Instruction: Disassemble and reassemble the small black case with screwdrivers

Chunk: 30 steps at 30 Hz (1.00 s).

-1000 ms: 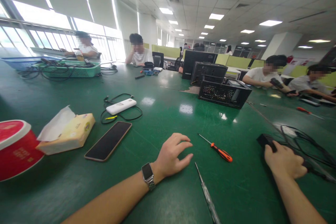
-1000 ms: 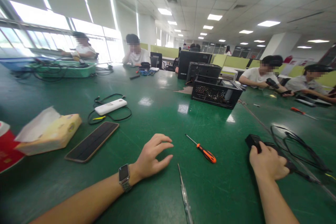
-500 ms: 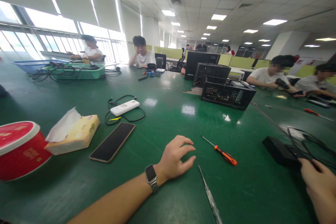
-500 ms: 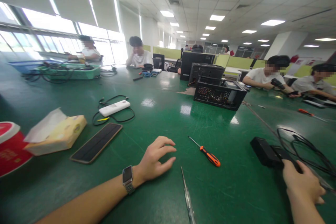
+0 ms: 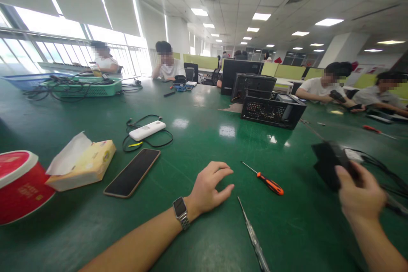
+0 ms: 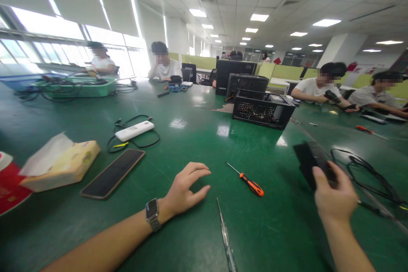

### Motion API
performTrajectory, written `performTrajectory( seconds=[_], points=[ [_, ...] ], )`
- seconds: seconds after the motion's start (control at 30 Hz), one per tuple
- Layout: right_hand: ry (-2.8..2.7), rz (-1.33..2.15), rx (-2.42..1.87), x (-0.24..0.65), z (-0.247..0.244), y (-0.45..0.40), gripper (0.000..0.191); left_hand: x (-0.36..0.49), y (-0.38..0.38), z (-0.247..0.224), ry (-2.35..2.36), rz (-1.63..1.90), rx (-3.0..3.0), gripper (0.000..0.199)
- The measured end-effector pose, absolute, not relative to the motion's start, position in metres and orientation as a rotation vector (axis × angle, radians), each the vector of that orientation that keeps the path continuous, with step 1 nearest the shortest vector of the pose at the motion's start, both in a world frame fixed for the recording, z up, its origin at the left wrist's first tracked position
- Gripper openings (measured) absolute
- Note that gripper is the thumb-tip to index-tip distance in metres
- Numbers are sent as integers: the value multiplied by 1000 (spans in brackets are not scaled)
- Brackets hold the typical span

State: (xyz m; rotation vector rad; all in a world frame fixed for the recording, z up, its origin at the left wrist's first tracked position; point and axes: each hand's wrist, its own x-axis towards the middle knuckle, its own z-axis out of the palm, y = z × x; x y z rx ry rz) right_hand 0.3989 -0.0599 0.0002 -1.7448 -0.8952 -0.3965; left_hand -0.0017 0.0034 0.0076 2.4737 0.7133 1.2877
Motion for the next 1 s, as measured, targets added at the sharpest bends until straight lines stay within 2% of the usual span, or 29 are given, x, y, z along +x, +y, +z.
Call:
performTrajectory(
  seconds=[0.17,0.3,0.37,0.47,0.57,0.6,0.73,0.83,1.0],
  points=[
    [-1633,70,-1498,275,-8,-54,46,-3,8,6,843,1121,2504,65],
    [-1989,192,-1354,228,-23,-54,44,-3,12,5,877,954,2569,79],
    [-2039,200,-1358,227,-24,-55,46,-3,12,5,880,874,2598,74],
    [-2010,157,-1375,235,-17,-57,49,-1,12,7,876,805,2623,55],
    [-1990,96,-1383,240,-6,-65,26,-1,12,8,901,793,2625,43],
    [-2004,68,-1400,239,-3,-69,23,0,11,8,916,795,2622,42],
    [-2125,-6,-1527,217,4,-88,42,1,9,8,981,815,2602,41],
    [-2292,186,-1625,192,4,-99,41,2,8,8,1046,828,2572,40],
    [-2379,325,-1709,180,10,-105,8,2,9,9,1085,862,2527,38]
  ],
)
